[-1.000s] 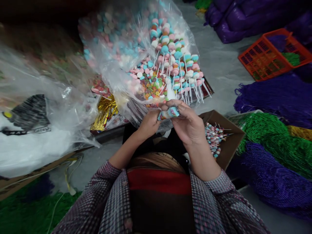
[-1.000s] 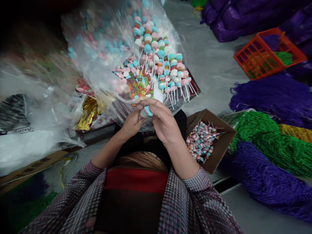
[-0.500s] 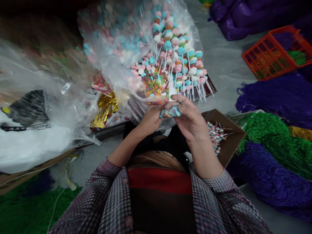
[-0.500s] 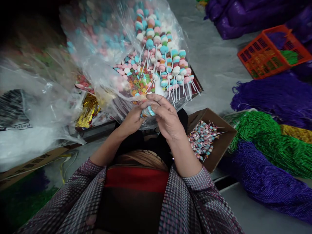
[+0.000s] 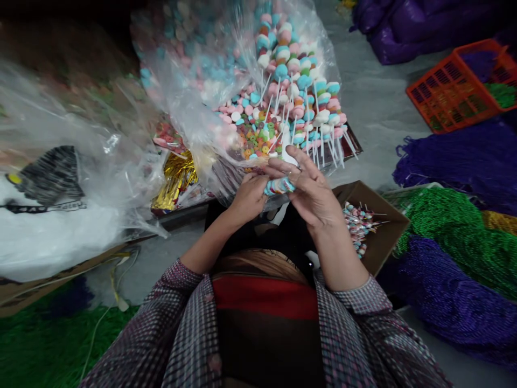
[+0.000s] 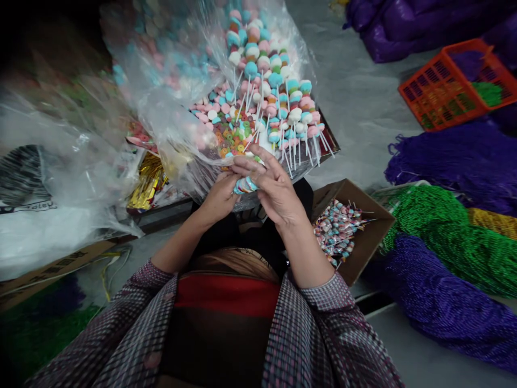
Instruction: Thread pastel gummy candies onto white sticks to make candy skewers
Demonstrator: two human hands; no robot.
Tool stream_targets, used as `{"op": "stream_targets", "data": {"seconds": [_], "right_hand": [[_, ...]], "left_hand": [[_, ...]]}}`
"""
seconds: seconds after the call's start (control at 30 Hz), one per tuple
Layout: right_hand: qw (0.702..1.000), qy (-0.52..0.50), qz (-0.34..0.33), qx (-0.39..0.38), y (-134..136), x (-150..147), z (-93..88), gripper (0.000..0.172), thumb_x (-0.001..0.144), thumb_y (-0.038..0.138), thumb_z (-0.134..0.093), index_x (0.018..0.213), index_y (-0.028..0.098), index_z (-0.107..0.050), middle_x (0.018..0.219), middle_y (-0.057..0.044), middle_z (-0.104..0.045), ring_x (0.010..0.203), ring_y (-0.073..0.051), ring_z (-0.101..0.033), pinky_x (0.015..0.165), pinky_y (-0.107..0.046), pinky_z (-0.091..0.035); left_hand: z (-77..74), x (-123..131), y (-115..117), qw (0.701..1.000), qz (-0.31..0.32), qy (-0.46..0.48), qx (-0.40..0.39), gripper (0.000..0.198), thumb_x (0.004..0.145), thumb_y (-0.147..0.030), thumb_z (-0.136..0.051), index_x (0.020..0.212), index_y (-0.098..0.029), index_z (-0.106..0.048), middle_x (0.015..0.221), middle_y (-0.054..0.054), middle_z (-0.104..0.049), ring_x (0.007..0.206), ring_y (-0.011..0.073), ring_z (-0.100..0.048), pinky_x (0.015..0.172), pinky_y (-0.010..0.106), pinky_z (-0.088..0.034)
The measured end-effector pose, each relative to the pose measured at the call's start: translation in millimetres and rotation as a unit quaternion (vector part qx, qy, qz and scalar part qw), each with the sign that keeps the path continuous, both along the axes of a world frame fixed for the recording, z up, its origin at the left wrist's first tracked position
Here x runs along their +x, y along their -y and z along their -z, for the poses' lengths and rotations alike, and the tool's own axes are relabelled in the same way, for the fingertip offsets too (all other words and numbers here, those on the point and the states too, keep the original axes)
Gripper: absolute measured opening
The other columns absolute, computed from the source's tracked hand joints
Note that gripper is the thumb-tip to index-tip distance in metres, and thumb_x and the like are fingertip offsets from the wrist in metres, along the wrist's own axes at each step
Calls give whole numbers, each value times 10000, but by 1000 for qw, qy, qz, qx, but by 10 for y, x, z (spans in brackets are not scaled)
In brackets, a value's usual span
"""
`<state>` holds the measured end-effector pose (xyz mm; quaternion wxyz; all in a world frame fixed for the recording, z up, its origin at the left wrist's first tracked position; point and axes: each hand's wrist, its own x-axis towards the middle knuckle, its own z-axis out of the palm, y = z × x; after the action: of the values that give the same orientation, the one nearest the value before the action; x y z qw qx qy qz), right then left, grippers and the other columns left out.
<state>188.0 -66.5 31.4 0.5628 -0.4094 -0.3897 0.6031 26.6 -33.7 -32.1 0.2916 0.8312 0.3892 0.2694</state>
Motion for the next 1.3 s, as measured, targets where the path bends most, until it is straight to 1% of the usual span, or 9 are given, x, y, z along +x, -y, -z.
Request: {"op": "stream_targets", "data": {"seconds": [0.17, 0.37, 0.5, 0.73, 0.87, 1.03, 1.1, 1.2, 1.3], "right_hand": [[998, -20, 59, 0, 60, 46, -2, 424, 869, 575, -694, 1203, 313, -680, 1299, -46, -736, 1244, -254, -676, 1088, -493, -535], [993, 98, 61, -36, 382, -116, 320, 284, 851, 429, -768, 1099, 289, -751, 1146, -18, -792, 1103, -198, -720, 1120, -460, -497], [991, 129, 28, -35, 462, -284, 484, 297, 873, 433, -720, 1111, 260, -756, 1143, -29, -792, 1069, -194, -720, 1035, -400, -539], [962, 226, 152, 11, 441, -236, 535, 216, 861, 405, -719, 969, 218, -733, 946, -27, -757, 827, -156, -657, 845, -318, -549], [966, 230, 117, 8, 445, -231, 549, 252, 844, 414, -731, 986, 207, -761, 889, -28, -768, 791, -169, -672, 805, -330, -559], [973, 184, 140, 0, 445, -247, 498, 213, 856, 412, -710, 885, 212, -781, 675, 12, -712, 632, -157, -636, 669, -310, -552], [974, 171, 148, -3, 445, -247, 496, 209, 860, 404, -708, 873, 212, -787, 659, 15, -704, 622, -151, -629, 666, -308, -549], [975, 153, 160, -4, 444, -247, 524, 191, 851, 389, -721, 869, 214, -796, 658, 22, -702, 616, -138, -622, 668, -301, -546], [975, 145, 167, -13, 447, -256, 552, 205, 826, 395, -738, 911, 219, -799, 667, 27, -707, 595, -139, -620, 643, -306, -549]], "left_hand": [[-133, -34, -50, 977, -54, 158, -131, 128, 915, -338, -567, 875, -217, -577, 723, 10, -653, 742, 200, -626, 801, 370, -523], [-374, 44, -108, 915, -48, 339, -214, 358, 964, -526, -555, 835, -209, -659, 848, 28, -720, 864, 197, -677, 913, 388, -533], [-487, 149, -30, 903, -22, 342, -259, 414, 949, -577, -562, 894, -192, -703, 871, 37, -756, 926, 195, -699, 963, 369, -527], [-439, 217, 65, 886, -21, 362, -291, 415, 904, -582, -620, 976, -182, -706, 1006, 68, -781, 1027, 207, -710, 1005, 385, -539], [-467, 230, 98, 881, 27, 361, -305, 445, 940, -593, -577, 883, -176, -720, 943, 69, -785, 983, 195, -713, 1019, 376, -536], [-487, 167, 135, 903, 36, 273, -330, 597, 908, -725, -518, 1040, -165, -680, 873, 67, -745, 620, 138, -602, 577, 280, -523], [-438, 135, 135, 932, 25, 220, -285, 608, 931, -737, -446, 1037, -168, -636, 723, 33, -677, 542, 138, -542, 528, 288, -484], [-348, 103, 128, 990, -19, 119, -70, 584, 1000, -673, -296, 827, -190, -574, 689, 54, -634, 696, 205, -609, 761, 393, -538], [-309, 89, 128, 991, -53, 15, 119, 534, 1057, -479, -219, 740, -204, -548, 768, 98, -669, 832, 246, -622, 902, 444, -491]]}}
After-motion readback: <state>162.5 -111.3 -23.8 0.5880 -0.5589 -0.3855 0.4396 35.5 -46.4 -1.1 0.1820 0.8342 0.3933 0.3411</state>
